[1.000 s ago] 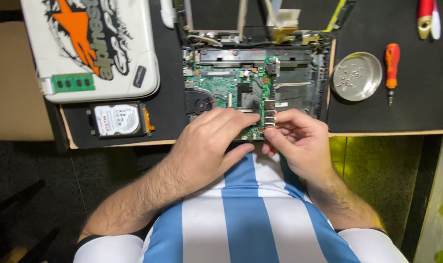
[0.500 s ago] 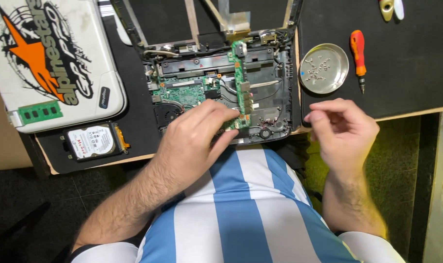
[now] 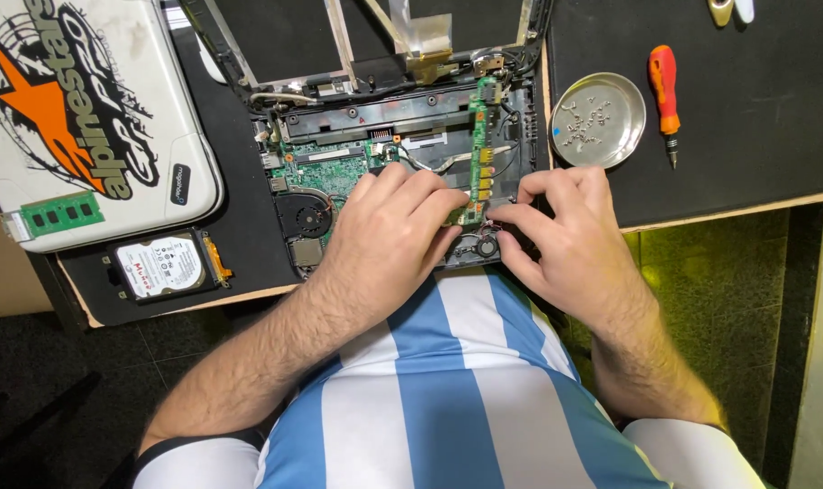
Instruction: Securing a motherboard into a laptop chassis using a screwdriver and screws.
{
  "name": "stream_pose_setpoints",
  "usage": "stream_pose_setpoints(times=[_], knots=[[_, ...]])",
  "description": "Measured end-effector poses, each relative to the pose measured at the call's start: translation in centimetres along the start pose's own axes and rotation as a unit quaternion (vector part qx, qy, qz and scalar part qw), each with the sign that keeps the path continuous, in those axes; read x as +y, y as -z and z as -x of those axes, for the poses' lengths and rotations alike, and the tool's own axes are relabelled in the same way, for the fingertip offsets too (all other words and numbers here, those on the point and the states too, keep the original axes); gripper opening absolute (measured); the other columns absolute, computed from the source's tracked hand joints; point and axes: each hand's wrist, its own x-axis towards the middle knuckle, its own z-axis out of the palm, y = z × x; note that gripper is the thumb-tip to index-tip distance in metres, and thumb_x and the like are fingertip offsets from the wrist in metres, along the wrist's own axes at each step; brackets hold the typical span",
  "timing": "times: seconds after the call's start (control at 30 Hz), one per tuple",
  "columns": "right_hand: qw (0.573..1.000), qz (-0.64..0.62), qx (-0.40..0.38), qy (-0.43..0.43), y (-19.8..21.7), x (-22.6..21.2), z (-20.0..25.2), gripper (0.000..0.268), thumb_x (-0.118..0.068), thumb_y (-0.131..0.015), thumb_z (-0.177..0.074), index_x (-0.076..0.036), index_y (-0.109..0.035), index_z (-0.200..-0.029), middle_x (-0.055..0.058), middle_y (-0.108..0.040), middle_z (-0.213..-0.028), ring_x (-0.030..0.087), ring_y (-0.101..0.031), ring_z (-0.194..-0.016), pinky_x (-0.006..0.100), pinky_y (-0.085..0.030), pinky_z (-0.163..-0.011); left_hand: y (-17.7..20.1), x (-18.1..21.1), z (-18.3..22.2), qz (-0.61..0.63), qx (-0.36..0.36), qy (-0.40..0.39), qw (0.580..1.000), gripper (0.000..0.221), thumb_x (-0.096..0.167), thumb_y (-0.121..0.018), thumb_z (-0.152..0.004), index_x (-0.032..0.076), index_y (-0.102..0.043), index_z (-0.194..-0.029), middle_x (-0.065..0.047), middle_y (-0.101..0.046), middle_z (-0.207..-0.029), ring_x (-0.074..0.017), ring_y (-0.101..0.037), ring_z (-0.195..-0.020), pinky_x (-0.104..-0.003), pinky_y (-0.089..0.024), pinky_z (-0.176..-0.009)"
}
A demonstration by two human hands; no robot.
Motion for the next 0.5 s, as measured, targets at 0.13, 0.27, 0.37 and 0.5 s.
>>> stream_pose_setpoints(times=[0.13, 0.27, 0.37, 0.5], knots=[[1.0, -0.016, -0.008, 0.004, -0.1, 0.2, -0.5, 0.013, -0.011, -0.089, -0.111, -0.012, -0.083, -0.123, 0.012, -0.067, -0.13, 0.04, -0.058, -0.117, 0.054, -0.047, -0.111, -1.2, -0.2, -0.3, -0.017, -0.005, 0.001, 1.0, 0.028, 0.027, -0.095, -0.11, 0.016, -0.081, -0.132, -0.002, -0.077, -0.122, -0.0312, -0.067, -0.108, -0.049, -0.051, -0.084], [0.999, -0.043, -0.01, 0.004, -0.3, 0.5, -0.3, 0.012, -0.006, -0.086, -0.111, -0.011, -0.081, -0.12, 0.012, -0.067, -0.13, 0.039, -0.058, -0.119, 0.053, -0.045, -0.111, -2.0, -0.3, -0.5, -0.032, -0.007, -0.003, 0.999, 0.026, 0.029, -0.094, -0.11, 0.018, -0.082, -0.13, -0.001, -0.076, -0.12, -0.0313, -0.066, -0.109, -0.05, -0.05, -0.083], [0.998, -0.067, 0.003, 0.003, -0.6, 0.8, 0.2, 0.011, -0.005, -0.087, -0.11, -0.01, -0.082, -0.118, 0.014, -0.067, -0.132, 0.04, -0.06, -0.123, 0.054, -0.044, -0.115, -2.3, -0.2, -0.6, -0.035, -0.011, -0.004, 0.999, 0.028, 0.032, -0.094, -0.11, 0.019, -0.082, -0.131, 0.0, -0.076, -0.119, -0.0311, -0.065, -0.11, -0.05, -0.05, -0.084], [0.996, -0.08, 0.034, 0.001, -1.1, 1.2, 1.0, 0.009, -0.006, -0.087, -0.11, -0.011, -0.081, -0.115, 0.015, -0.07, -0.146, 0.042, -0.062, -0.132, 0.057, -0.044, -0.122, -2.8, 0.2, -0.7, -0.022, -0.02, -0.006, 1.0, 0.031, 0.035, -0.094, -0.11, 0.018, -0.082, -0.134, 0.0, -0.078, -0.121, -0.0312, -0.066, -0.111, -0.05, -0.049, -0.084]])
